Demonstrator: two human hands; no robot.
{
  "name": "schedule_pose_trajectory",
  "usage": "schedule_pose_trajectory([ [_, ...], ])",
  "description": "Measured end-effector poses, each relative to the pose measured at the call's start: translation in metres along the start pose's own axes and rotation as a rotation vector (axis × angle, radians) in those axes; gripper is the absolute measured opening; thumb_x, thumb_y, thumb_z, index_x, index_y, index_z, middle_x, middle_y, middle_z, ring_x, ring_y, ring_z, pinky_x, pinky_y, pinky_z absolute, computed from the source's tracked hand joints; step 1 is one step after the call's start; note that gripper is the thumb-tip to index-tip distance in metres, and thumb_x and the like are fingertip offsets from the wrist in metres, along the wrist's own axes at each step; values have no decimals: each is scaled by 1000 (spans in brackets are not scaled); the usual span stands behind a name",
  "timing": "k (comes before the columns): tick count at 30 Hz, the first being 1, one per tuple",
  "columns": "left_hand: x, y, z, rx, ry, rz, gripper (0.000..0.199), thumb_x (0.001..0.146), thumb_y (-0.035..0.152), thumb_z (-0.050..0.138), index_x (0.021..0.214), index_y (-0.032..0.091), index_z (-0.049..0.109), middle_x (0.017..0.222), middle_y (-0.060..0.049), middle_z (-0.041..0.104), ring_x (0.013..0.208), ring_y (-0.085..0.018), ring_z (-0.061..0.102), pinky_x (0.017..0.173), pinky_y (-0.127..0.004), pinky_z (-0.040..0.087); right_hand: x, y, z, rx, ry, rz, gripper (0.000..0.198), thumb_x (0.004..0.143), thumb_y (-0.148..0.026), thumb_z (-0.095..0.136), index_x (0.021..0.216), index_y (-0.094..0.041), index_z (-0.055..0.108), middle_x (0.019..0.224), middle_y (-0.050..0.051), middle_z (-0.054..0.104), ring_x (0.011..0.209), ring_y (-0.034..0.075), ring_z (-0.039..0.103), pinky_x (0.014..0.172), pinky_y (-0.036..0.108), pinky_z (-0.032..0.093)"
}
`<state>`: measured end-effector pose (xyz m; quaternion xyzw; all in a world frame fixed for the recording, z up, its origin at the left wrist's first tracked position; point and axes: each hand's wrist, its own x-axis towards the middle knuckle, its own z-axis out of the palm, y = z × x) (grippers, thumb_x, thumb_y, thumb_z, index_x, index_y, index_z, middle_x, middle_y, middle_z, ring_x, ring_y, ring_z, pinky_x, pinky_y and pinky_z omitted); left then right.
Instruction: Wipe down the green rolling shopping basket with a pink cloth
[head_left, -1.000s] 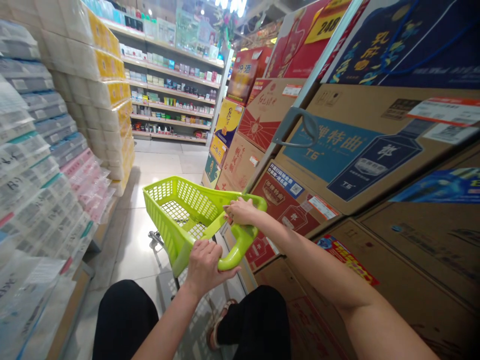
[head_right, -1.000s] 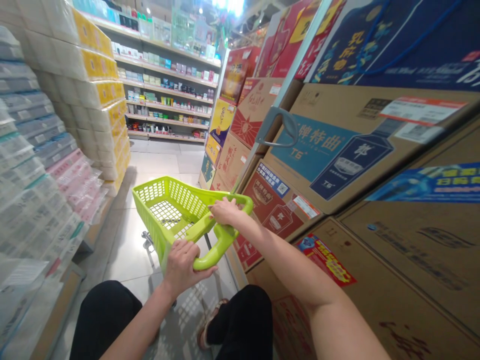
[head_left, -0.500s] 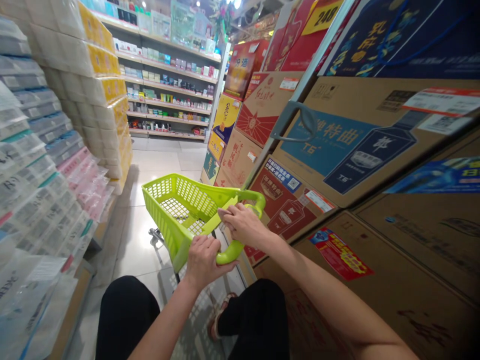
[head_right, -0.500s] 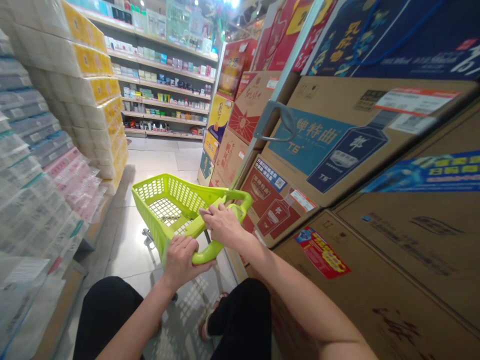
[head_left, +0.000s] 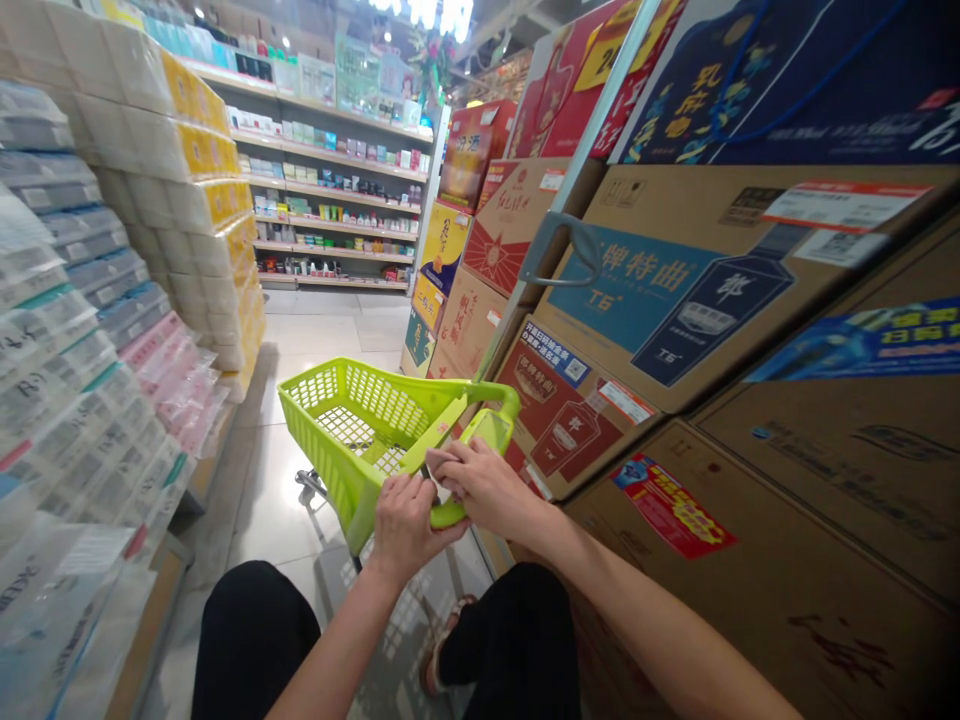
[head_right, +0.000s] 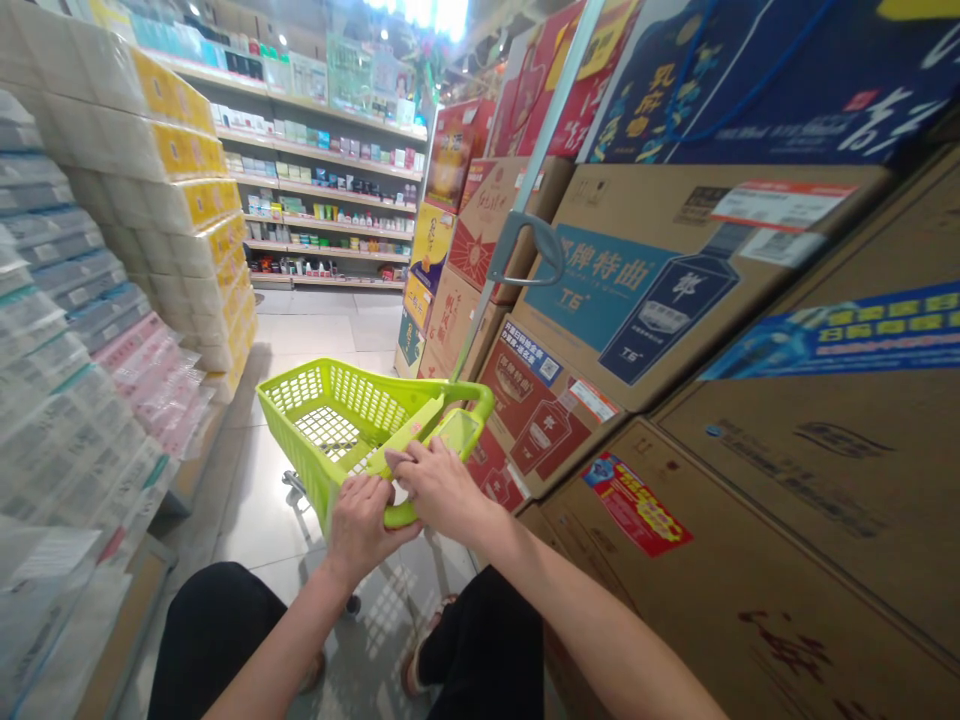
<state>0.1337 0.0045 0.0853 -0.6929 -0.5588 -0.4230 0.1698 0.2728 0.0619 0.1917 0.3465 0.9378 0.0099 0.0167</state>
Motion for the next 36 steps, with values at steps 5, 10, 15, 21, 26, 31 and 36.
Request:
schedule_pose_trajectory([
  [5, 5, 5, 5, 42, -1, -14, 38, 81, 53, 71, 70, 25, 48, 67, -1, 57, 72, -21, 56, 74, -36, 39, -5, -5, 15, -90, 175, 273, 44, 101, -22, 46, 144, -25, 53, 129, 14, 60, 111, 31, 50, 86, 40, 43],
  [10, 7, 4, 4, 40, -20, -25, 37, 81, 53, 70, 70, 24, 48, 67, 0, 58, 73, -20, 57, 75, -36, 39, -19, -10, 39, 23, 309, 259, 42, 98, -18, 51, 138, -28, 60, 131, 10, 64, 107, 29, 50, 81, 39, 43],
  [15, 5, -7, 8, 63, -30, -8, 38, 82, 53, 69, 71, 25, 46, 67, 0, 58, 73, -21, 56, 75, -36, 39, -17, 7, 40, 113, 503, 286, 34, 96, -14, 54, 119, -30, 72, 123, 5, 69, 102, 27, 52, 86, 43, 40],
  [21, 5, -19, 12, 59, -76, -10, 35, 83, 49, 69, 73, 25, 46, 70, -1, 59, 76, -21, 57, 79, -36, 40, -11, 7, 61, 342, 620, 161, 40, 93, -6, 49, 118, -24, 74, 122, 9, 68, 102, 26, 51, 89, 40, 46],
  [26, 8, -22, 11, 68, -66, -8, 35, 82, 49, 70, 73, 25, 47, 70, -1, 59, 76, -21, 57, 78, -36, 39, -13, 11, 62, 487, 701, 182, 35, 93, -10, 50, 112, -22, 77, 118, 10, 68, 105, 25, 55, 95, 43, 47],
  [31, 9, -22, 13, 78, -53, -13, 37, 81, 52, 71, 72, 25, 47, 70, -1, 59, 75, -21, 56, 77, -36, 40, -10, -1, 74, 535, 776, 263, 44, 93, -8, 44, 121, -23, 74, 132, 10, 63, 117, 27, 50, 104, 47, 45],
  [36, 7, -26, 10, 78, -53, 3, 38, 82, 54, 70, 73, 25, 47, 69, -1, 58, 75, -21, 55, 77, -36, 40, -15, -4, 73, 623, 767, 237, 45, 87, -6, 47, 116, -27, 75, 121, 8, 65, 116, 26, 52, 103, 46, 47],
])
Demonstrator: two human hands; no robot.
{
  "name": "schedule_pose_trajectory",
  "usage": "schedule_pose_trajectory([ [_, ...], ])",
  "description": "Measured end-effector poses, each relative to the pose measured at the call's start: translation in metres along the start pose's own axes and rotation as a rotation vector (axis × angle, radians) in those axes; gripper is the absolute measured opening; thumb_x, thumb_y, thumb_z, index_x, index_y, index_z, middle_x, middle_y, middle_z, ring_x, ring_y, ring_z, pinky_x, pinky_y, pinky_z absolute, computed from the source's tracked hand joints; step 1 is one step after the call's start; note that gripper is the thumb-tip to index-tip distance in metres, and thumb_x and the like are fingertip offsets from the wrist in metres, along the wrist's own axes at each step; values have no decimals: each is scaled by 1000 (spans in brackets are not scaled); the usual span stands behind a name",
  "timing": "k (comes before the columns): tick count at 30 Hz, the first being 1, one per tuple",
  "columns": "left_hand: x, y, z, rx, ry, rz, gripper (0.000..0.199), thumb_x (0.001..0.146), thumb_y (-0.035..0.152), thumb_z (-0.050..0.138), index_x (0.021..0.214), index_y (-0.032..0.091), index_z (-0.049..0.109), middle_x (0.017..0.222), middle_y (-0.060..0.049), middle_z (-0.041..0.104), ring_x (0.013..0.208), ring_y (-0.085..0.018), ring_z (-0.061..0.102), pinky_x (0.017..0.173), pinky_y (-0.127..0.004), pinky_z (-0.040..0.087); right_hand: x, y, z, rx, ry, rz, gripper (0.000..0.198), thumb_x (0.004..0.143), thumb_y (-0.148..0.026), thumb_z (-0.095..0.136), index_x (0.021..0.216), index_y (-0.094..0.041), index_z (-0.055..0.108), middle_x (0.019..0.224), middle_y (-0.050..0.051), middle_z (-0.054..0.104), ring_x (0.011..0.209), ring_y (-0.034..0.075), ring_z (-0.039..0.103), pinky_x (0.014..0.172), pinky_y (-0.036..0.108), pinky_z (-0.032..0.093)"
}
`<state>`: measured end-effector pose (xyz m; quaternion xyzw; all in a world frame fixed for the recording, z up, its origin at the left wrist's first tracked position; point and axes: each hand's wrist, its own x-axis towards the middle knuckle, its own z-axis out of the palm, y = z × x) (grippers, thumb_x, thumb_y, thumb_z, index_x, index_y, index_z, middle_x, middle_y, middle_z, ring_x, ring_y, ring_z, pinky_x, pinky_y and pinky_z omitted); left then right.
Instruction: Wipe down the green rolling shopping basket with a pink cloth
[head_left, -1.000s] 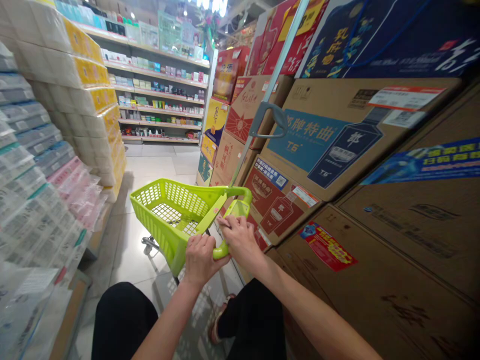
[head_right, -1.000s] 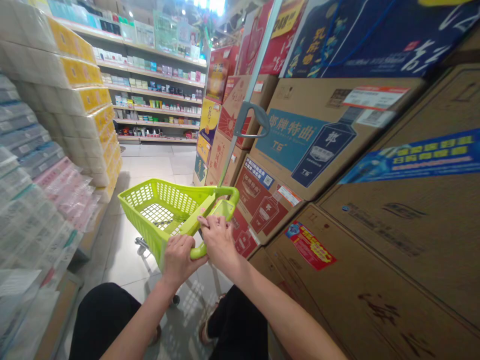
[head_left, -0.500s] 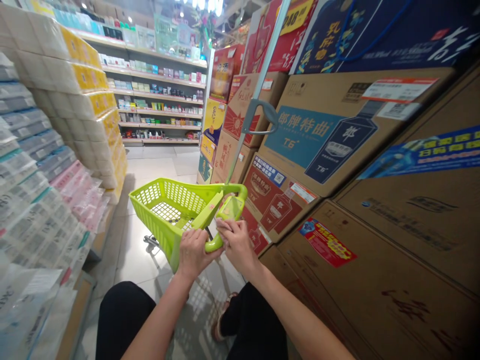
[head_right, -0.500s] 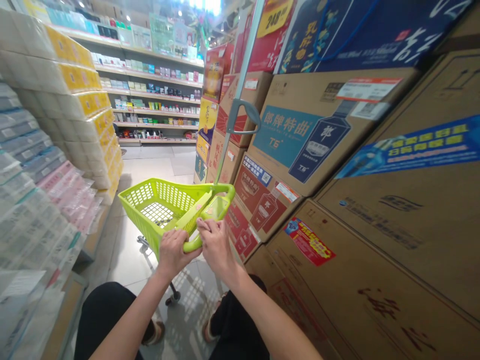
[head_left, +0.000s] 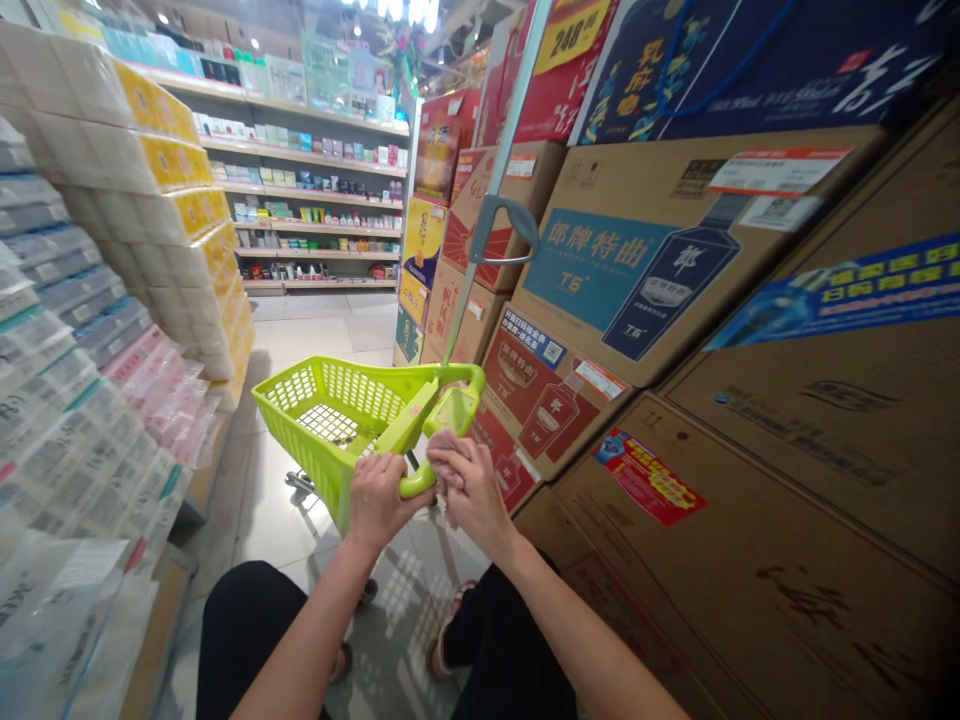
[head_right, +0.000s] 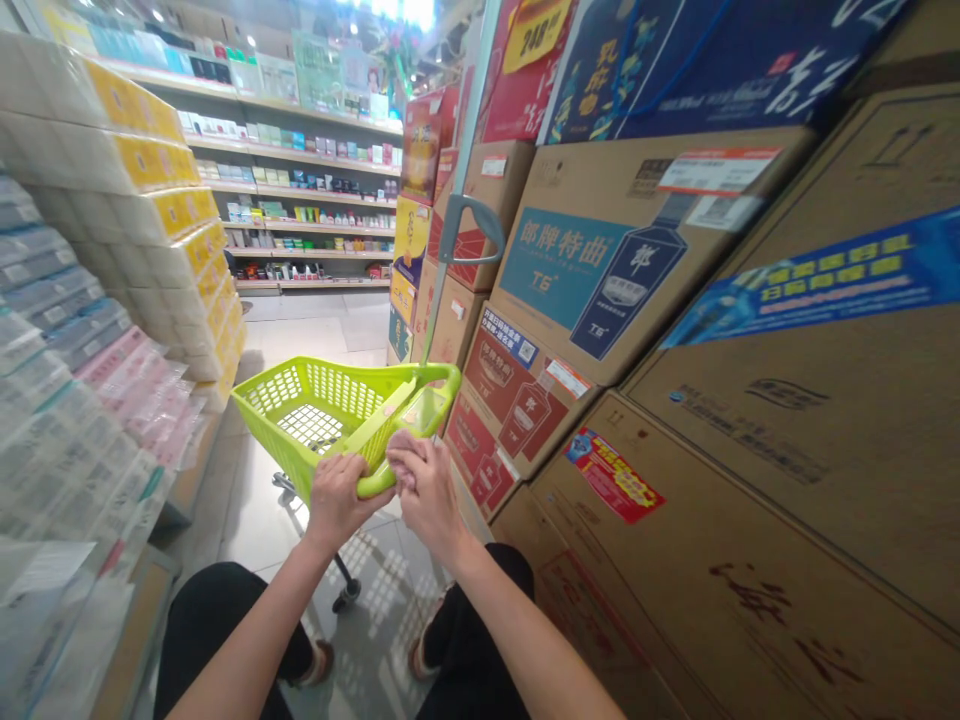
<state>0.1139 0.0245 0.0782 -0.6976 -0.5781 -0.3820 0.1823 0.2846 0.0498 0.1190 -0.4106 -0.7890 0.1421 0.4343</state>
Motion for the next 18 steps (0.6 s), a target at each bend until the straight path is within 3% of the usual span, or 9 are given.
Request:
schedule_pose_trajectory([
  [5, 2, 1, -1, 23, 7, -7, 36, 81, 49, 71, 72, 26, 46, 69, -1, 57, 75, -22, 55, 77, -36, 40, 13, 10, 0, -46, 78, 51, 49, 85, -5, 44, 122, -23, 71, 138, 9, 60, 129, 27, 50, 109, 49, 41],
  [11, -1, -1, 1, -1, -33, -23, 37, 81, 51, 72, 73, 25, 46, 70, -1, 58, 76, -21, 55, 77, -36, 40, -15, 3, 10, 104, 33, 125, 43, 82, -6, 48, 111, -24, 74, 126, 8, 65, 125, 24, 55, 110, 44, 44],
  [14, -3, -3, 2, 0, -45, -26, 35, 81, 49, 71, 74, 25, 47, 72, -1, 59, 77, -21, 56, 79, -37, 40, -9, 5, 3, 132, 95, 149, 41, 79, -7, 49, 105, -23, 75, 125, 9, 65, 125, 24, 57, 109, 41, 45],
  [18, -1, -2, 3, 8, -31, -35, 34, 81, 49, 71, 73, 25, 47, 71, -1, 59, 76, -21, 56, 79, -37, 40, 1, 8, 5, 80, 164, 181, 47, 78, -8, 48, 115, -20, 72, 129, 11, 63, 127, 26, 55, 111, 46, 43],
])
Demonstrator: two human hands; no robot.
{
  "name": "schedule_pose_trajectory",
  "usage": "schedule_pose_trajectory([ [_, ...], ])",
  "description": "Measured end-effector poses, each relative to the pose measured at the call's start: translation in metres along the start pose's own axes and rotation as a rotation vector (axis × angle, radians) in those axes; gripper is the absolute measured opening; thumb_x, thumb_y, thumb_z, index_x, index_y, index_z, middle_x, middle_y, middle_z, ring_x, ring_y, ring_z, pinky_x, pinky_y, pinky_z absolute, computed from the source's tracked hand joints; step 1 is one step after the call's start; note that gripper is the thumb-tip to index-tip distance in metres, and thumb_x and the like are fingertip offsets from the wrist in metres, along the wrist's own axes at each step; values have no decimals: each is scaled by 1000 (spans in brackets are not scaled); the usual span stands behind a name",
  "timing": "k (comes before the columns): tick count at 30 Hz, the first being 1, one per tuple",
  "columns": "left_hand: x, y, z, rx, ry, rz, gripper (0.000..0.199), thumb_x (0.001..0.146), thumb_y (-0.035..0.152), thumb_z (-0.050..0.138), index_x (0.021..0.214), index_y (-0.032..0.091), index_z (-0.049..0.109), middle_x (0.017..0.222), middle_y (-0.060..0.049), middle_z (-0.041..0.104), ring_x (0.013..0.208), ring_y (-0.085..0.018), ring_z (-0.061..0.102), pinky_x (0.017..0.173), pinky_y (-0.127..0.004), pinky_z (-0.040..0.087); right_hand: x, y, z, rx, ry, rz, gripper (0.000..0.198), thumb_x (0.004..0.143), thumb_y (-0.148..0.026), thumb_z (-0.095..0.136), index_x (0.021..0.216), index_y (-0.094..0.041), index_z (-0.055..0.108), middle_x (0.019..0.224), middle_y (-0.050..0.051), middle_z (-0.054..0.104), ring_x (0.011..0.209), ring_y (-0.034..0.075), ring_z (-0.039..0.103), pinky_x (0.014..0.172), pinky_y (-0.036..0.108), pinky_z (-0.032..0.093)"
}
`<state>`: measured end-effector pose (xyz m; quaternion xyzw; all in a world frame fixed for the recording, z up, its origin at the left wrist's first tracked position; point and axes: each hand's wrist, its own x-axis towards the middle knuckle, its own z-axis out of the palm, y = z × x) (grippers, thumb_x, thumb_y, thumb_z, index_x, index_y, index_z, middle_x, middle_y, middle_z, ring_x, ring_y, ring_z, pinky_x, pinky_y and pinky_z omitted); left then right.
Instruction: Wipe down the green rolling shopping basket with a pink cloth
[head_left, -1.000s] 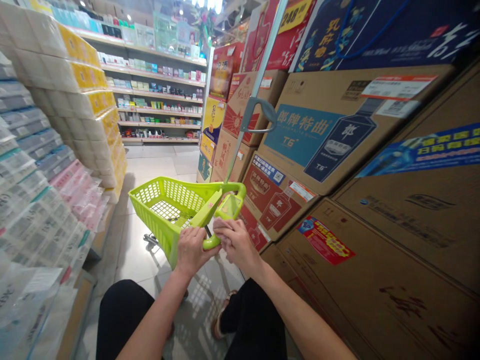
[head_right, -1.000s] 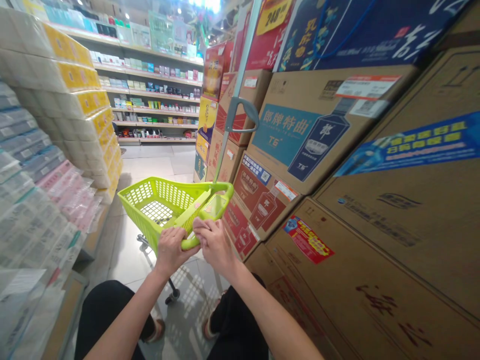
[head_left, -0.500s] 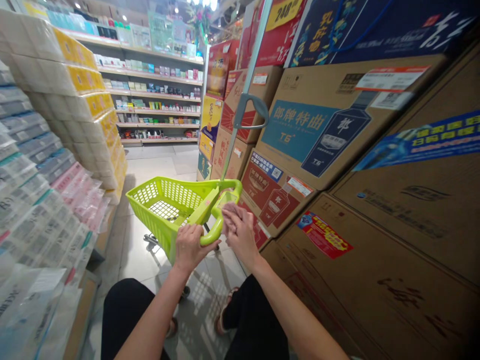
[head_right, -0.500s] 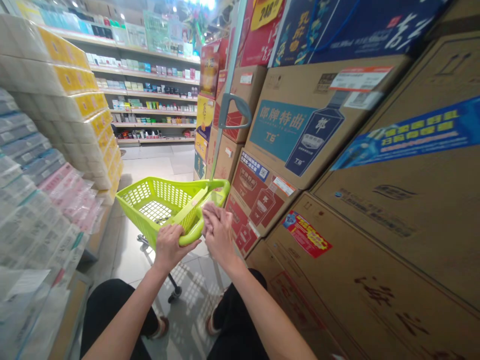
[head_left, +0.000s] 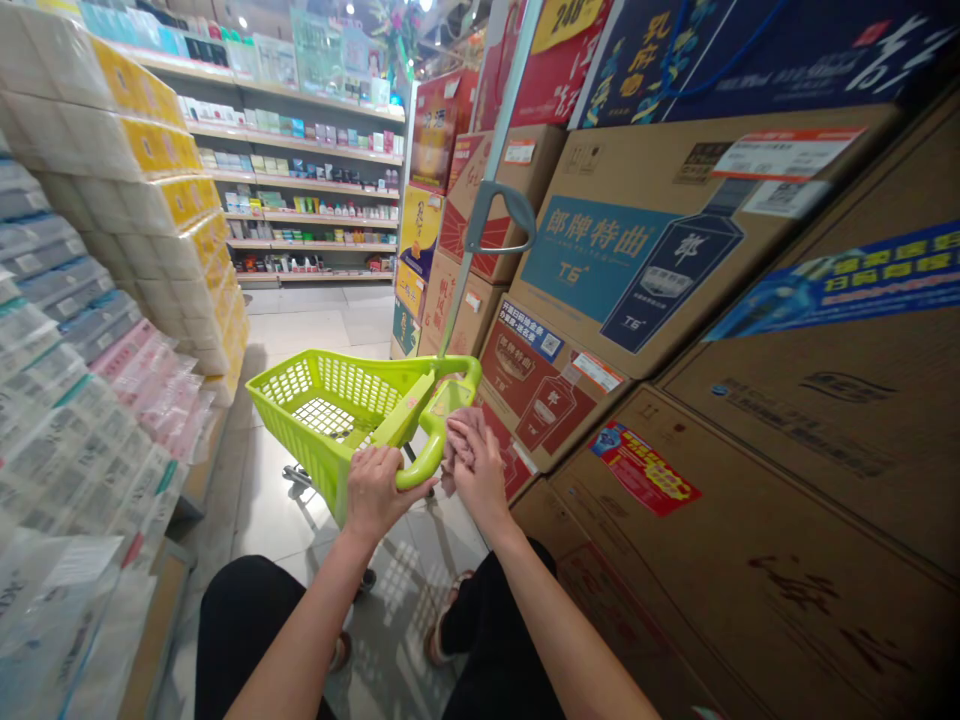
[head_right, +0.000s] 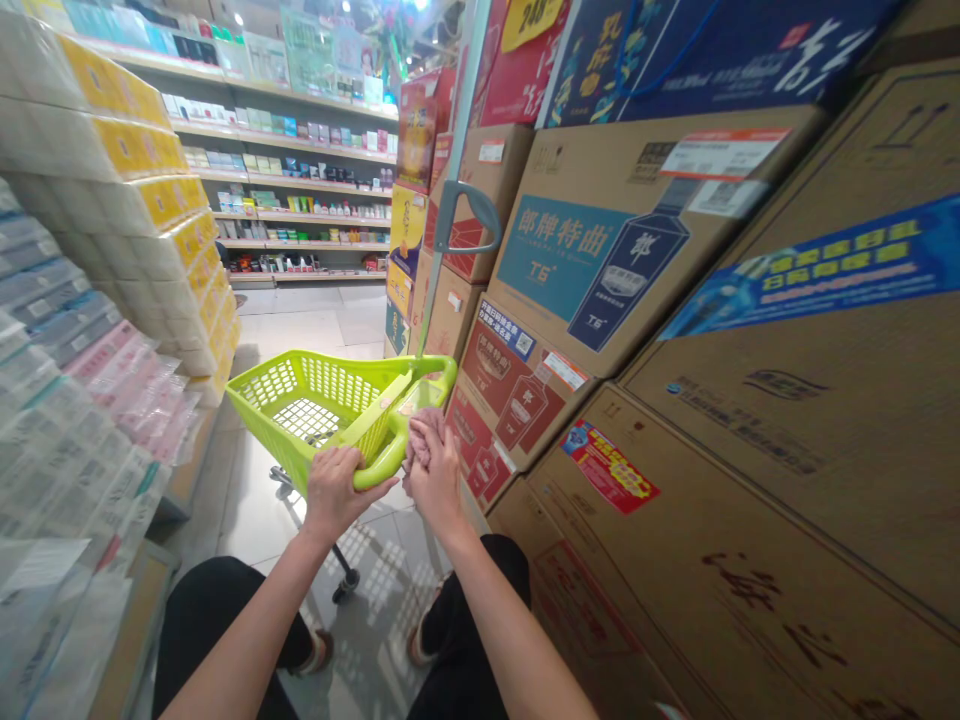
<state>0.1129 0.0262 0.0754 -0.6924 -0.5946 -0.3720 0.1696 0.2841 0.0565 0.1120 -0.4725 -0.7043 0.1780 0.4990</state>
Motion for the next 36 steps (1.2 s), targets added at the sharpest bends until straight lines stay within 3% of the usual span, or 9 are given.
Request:
schedule_pose_trajectory([
  [7, 3, -1, -5, 2, -6, 8, 36, 80, 53, 72, 71, 25, 50, 69, -1, 58, 76, -21, 55, 77, -36, 40, -13, -1, 5, 83, -68, 18, 40, 75, -8, 46, 97, -23, 76, 121, 7, 69, 120, 24, 60, 106, 41, 48],
  [13, 4, -2, -3, 21, 6, 6, 36, 81, 51, 71, 72, 25, 47, 69, -1, 58, 76, -22, 56, 78, -36, 40, -6, 7, 10, 31, 37, 43, 40, 79, -12, 49, 109, -21, 74, 130, 12, 65, 128, 29, 56, 114, 53, 38],
  [17, 3, -3, -4, 4, -3, 11, 34, 80, 48, 72, 72, 25, 47, 69, -1, 58, 76, -21, 56, 77, -36, 40, -19, 6, 12, 117, -18, 40, 39, 78, -10, 48, 102, -22, 75, 125, 10, 67, 123, 25, 59, 110, 46, 45],
  [20, 3, -4, -4, 1, 7, 11, 34, 80, 48, 72, 73, 25, 48, 69, -1, 57, 76, -22, 57, 78, -36, 40, -15, 8, 11, 165, 25, 51, 36, 79, -11, 48, 98, -22, 76, 124, 10, 67, 121, 23, 61, 111, 42, 46],
  [23, 3, -4, -2, 9, 16, 6, 34, 80, 48, 72, 73, 25, 47, 70, -1, 57, 77, -22, 57, 79, -37, 41, -10, 10, 15, 125, 93, 70, 39, 79, -13, 50, 108, -22, 74, 131, 10, 65, 128, 25, 56, 115, 47, 42],
  [26, 2, -5, -2, 6, 5, 7, 34, 81, 47, 71, 73, 25, 47, 70, -1, 58, 77, -22, 57, 80, -37, 41, -17, 6, 19, 93, 53, 52, 44, 78, -11, 51, 114, -23, 73, 133, 9, 66, 130, 27, 55, 118, 52, 37],
  [31, 2, -6, -5, -3, 4, 19, 35, 81, 50, 71, 73, 26, 46, 69, -1, 56, 76, -22, 56, 78, -36, 41, -20, 5, 16, 193, 55, 51, 35, 80, -12, 49, 98, -23, 76, 120, 9, 70, 120, 24, 62, 110, 44, 46],
  [36, 4, -5, -6, 8, 29, 19, 38, 81, 52, 71, 73, 26, 44, 70, -1, 56, 75, -22, 56, 78, -36, 41, -9, 5, 19, 111, 120, 66, 42, 77, -12, 50, 109, -22, 74, 129, 9, 67, 128, 26, 57, 117, 49, 38],
])
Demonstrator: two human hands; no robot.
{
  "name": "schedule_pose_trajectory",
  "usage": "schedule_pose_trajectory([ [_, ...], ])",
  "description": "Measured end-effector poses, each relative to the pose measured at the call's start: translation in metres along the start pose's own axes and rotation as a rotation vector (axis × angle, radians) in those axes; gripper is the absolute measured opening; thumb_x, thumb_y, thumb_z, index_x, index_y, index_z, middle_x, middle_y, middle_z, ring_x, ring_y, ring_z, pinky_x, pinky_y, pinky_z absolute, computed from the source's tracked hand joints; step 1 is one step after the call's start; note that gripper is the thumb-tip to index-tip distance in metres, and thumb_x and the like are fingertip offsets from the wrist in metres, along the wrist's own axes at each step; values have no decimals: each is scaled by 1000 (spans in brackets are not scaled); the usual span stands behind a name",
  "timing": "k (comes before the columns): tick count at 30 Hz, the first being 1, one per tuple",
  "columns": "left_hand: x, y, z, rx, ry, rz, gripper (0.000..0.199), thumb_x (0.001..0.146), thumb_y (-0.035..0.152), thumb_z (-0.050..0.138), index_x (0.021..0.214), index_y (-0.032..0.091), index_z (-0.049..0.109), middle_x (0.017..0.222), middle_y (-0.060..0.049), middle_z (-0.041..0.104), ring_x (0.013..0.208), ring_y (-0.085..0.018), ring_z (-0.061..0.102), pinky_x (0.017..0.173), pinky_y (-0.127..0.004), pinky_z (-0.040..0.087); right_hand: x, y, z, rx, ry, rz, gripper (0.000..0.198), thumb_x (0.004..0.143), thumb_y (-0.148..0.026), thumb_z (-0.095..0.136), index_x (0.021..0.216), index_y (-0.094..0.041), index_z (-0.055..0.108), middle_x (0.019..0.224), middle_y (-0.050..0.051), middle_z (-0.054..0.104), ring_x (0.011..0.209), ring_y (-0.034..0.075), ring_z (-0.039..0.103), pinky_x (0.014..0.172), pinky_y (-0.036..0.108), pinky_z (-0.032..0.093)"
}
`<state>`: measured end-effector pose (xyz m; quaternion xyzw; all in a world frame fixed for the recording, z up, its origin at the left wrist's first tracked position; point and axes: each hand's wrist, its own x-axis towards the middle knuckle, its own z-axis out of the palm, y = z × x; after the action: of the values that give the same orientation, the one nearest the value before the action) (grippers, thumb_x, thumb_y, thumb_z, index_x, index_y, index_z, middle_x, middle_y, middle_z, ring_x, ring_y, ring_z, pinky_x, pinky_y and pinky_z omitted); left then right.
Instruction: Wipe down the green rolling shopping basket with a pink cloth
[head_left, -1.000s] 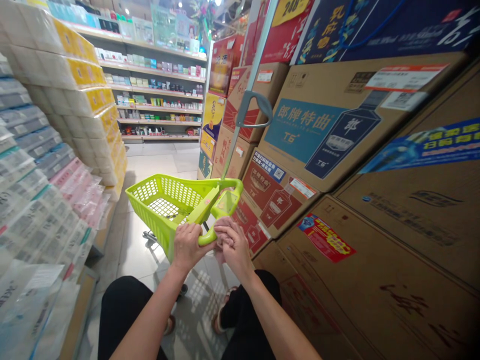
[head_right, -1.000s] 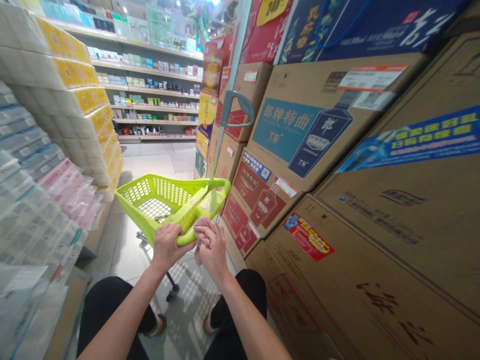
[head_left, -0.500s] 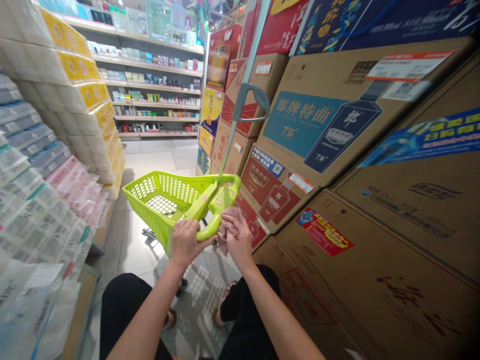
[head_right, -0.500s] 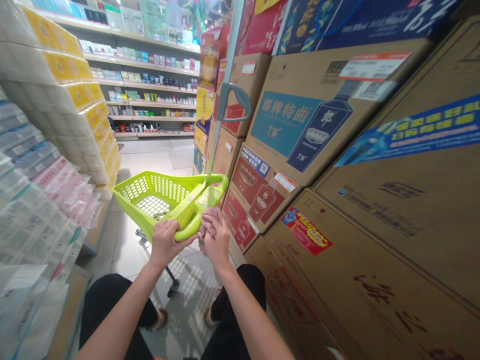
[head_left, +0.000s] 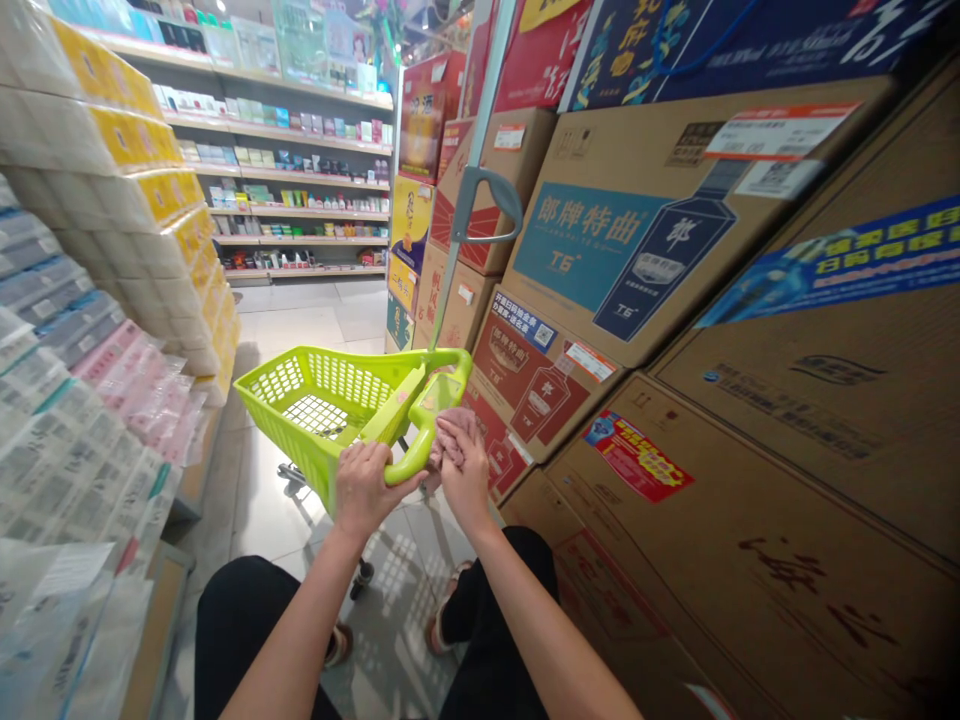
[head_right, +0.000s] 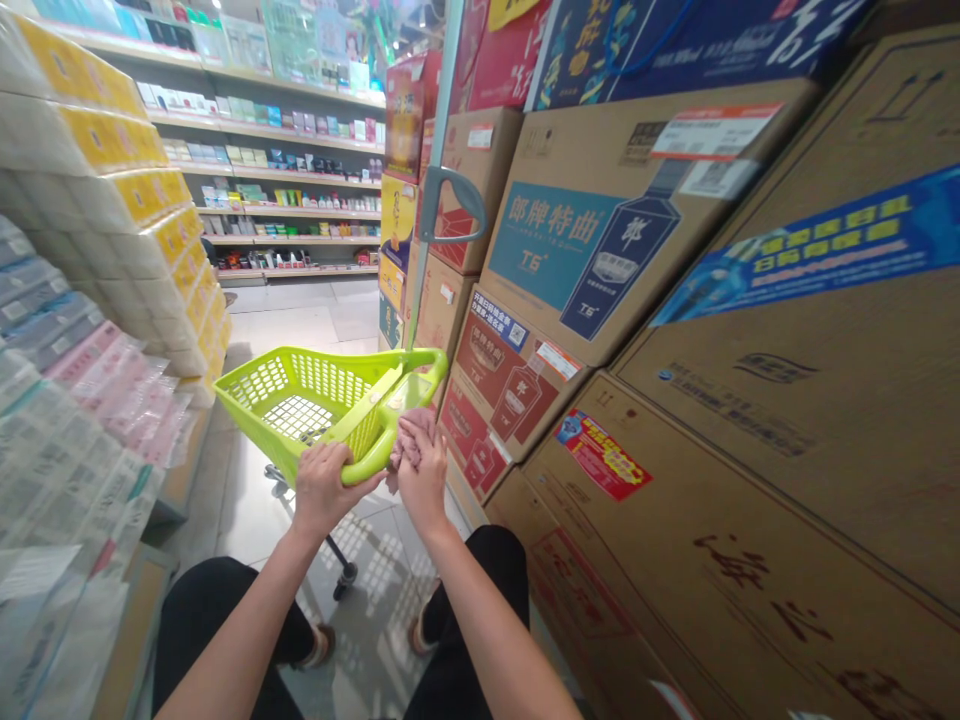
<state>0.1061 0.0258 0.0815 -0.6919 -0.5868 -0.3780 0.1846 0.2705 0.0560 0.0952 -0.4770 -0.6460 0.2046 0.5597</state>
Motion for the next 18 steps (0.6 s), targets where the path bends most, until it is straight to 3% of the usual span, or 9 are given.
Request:
schedule_pose_trajectory([
  [2, 0, 0, 0, -6, -14, -3, 35, 82, 49, 70, 73, 25, 45, 69, -1, 56, 75, -22, 56, 79, -36, 41, -6, -2, 2, 3, -38, -23, 41, 76, -10, 49, 105, -23, 75, 123, 8, 70, 123, 25, 60, 116, 49, 38],
  [6, -1, -2, -2, -9, -25, 4, 36, 82, 51, 70, 73, 25, 46, 69, -1, 57, 75, -21, 57, 78, -36, 42, -14, -2, -1, 156, -66, 18, 31, 75, -11, 49, 87, -23, 75, 110, 7, 73, 111, 23, 65, 103, 41, 51],
  [9, -1, -2, -4, -2, -9, 0, 40, 80, 57, 71, 72, 25, 48, 69, -1, 57, 75, -21, 57, 77, -36, 41, -10, 1, -2, 182, 8, 90, 29, 77, -16, 52, 94, -21, 75, 114, 8, 71, 112, 24, 64, 102, 41, 52],
  [12, 0, -1, -4, 4, -15, -7, 41, 80, 57, 71, 72, 25, 49, 69, -2, 58, 75, -21, 57, 76, -36, 41, -10, 0, 0, 144, 30, 127, 40, 75, -17, 53, 109, -20, 74, 123, 10, 67, 118, 24, 61, 107, 42, 49],
  [18, 0, -2, -4, 1, -21, -1, 39, 82, 57, 70, 72, 25, 48, 70, -2, 58, 75, -22, 57, 77, -36, 41, -23, 4, -2, 272, -32, 164, 25, 77, -18, 53, 92, -19, 73, 106, 8, 71, 104, 22, 67, 97, 37, 54],
])
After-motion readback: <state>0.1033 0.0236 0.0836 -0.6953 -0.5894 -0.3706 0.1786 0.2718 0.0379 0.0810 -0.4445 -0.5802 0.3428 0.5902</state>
